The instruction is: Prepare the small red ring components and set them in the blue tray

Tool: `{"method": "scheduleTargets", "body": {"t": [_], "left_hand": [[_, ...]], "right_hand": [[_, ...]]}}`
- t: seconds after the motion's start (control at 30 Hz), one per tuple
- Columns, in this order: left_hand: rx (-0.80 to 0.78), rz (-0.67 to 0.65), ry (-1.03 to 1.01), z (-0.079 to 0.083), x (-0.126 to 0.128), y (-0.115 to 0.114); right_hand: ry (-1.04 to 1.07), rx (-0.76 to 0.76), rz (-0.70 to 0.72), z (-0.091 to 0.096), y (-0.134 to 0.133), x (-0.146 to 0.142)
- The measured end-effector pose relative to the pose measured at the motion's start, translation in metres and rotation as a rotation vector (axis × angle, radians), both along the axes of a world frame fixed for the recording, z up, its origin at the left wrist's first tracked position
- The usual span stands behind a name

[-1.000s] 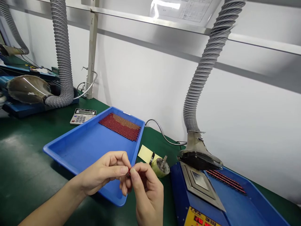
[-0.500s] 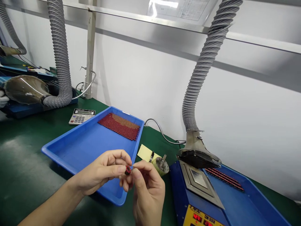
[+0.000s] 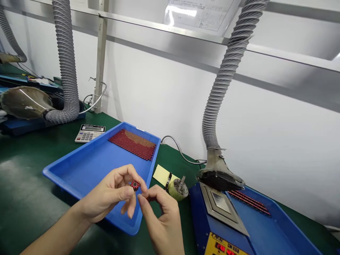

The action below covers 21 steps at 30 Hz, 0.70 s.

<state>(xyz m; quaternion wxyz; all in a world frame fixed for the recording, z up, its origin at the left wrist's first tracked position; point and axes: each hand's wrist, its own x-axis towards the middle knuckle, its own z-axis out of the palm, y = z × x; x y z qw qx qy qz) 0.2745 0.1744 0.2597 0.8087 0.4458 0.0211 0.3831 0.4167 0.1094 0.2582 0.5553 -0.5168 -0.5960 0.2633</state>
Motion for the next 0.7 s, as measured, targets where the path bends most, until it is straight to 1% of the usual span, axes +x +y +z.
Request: {"method": "scheduleTargets", "body": {"t": [0.07,0.17,0.27,0.37,0.47,0.53,0.57,0.6,0.63,0.7], "left_hand": [[0.006,-0.048,-0.001,-0.002,0.001,0.000],[0.023,-0.109,0.083,-0.004,0.002,0.001],[0.021,-0.140,0.148,-0.004,0.003,0.000],[0.050,-0.126,0.173,-0.002,0.003,-0.001],[0.096,-0.071,0.223,0.001,0.003,-0.003],[0.113,-0.044,0.271,0.003,0.002,-0.005],[0.117,-0.028,0.286,0.004,0.002,-0.006],[0.114,-0.008,0.287,0.005,0.002,-0.007],[0.110,0.008,0.274,0.006,0.001,-0.008],[0.105,0.054,0.249,0.007,0.000,-0.009]], "right_hand": [[0.020,0.017,0.019,0.000,0.000,0.003],[0.054,0.097,0.104,-0.004,0.002,0.005],[0.145,0.125,0.181,-0.009,0.005,0.002],[0.349,0.125,0.230,-0.011,0.008,-0.006],[0.629,0.085,0.244,-0.005,0.010,-0.011],[0.766,0.133,0.221,0.000,0.009,-0.010],[0.765,0.170,0.209,0.002,0.008,-0.009],[0.709,0.193,0.204,0.003,0.006,-0.007],[0.614,0.187,0.195,0.003,0.003,-0.006],[0.414,0.109,0.138,0.003,-0.002,-0.003]]}}
